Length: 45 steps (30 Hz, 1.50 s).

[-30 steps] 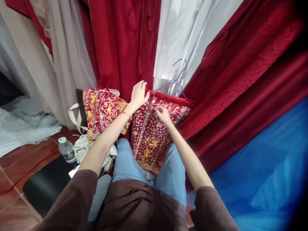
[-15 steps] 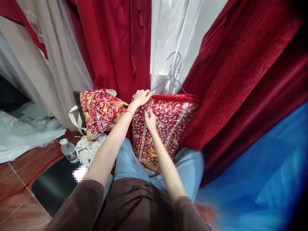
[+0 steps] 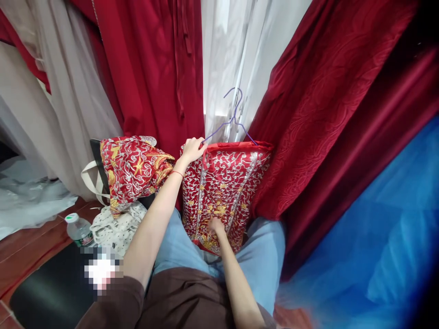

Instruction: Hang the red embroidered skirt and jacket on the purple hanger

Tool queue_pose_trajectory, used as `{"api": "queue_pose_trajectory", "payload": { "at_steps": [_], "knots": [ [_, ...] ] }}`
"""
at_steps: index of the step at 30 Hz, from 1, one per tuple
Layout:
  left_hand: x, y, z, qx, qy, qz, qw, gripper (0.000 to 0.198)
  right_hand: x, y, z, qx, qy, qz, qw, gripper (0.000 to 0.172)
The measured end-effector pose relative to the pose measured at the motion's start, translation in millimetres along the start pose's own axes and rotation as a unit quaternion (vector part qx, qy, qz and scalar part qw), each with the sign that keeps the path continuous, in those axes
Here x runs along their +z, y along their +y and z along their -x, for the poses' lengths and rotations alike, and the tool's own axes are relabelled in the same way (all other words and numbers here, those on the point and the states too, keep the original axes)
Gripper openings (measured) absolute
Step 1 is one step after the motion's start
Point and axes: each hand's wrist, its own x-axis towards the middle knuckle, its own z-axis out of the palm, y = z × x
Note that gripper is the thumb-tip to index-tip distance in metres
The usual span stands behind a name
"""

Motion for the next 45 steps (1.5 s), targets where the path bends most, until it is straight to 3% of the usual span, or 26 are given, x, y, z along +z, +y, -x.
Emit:
{"api": "queue_pose_trajectory", "payload": {
  "at_steps": [3, 5, 8, 12, 15, 17, 20, 22, 25, 29, 31, 37, 41, 45],
  "knots": [
    [0.9, -1, 0, 0.005, 0.0, 0.013, 1.0, 0.024, 9, 2, -1, -0.006, -0.024, -0.043, 0.999, 0.039],
    [-0.8, -1, 1, 0.009, -0.004, 0.014, 1.0, 0.022, 2, -9, -10, -0.032, -0.006, -0.081, 0.996, 0.035],
    [-5.1, -2, 3, 0.016, -0.014, 0.015, 1.0, 0.024, -27, -40, -25, -0.104, 0.086, -0.152, 0.979, 0.027],
    [-8.6, -4, 5, 0.026, -0.027, 0.03, 0.999, 0.028, -77, -91, -30, -0.205, 0.218, -0.236, 0.925, 0.026],
    [-8.4, -3, 7, 0.02, -0.034, 0.034, 0.999, 0.031, -102, -126, -24, -0.253, 0.267, -0.258, 0.894, 0.022],
    [-8.3, -1, 8, 0.014, -0.035, 0.032, 0.999, 0.033, -108, -148, -23, -0.267, 0.226, -0.332, 0.876, 0.022],
    [-9.8, 5, 10, 0.009, -0.028, 0.04, 0.999, 0.038, -107, -175, -27, -0.251, 0.086, -0.496, 0.826, 0.021],
    [-11.3, 8, 11, 0.007, -0.027, 0.052, 0.998, 0.04, -103, -186, -30, -0.242, 0.038, -0.545, 0.802, 0.016],
    [-12.5, 9, 12, 0.002, -0.027, 0.058, 0.998, 0.041, -95, -188, -30, -0.249, 0.005, -0.601, 0.759, 0.01],
    [-11.4, 4, 12, 0.012, -0.028, 0.066, 0.997, 0.033, -89, -175, -27, -0.239, -0.096, -0.707, 0.658, 0.027],
    [-10.3, 2, 12, 0.017, -0.027, 0.077, 0.997, 0.031, -91, -169, -26, -0.229, -0.136, -0.724, 0.636, 0.029],
    [-9.3, 3, 11, 0.003, -0.023, 0.083, 0.996, 0.035, -103, -165, -21, -0.226, -0.197, -0.723, 0.623, 0.033],
    [-12.0, 6, 12, 0.005, -0.032, 0.083, 0.996, 0.037, -105, -170, -21, -0.202, -0.184, -0.724, 0.634, 0.028],
    [-14.2, 8, 14, 0.006, -0.032, 0.086, 0.996, 0.039, -100, -172, -23, -0.26, -0.164, -0.714, 0.629, 0.013]
  ]
}}
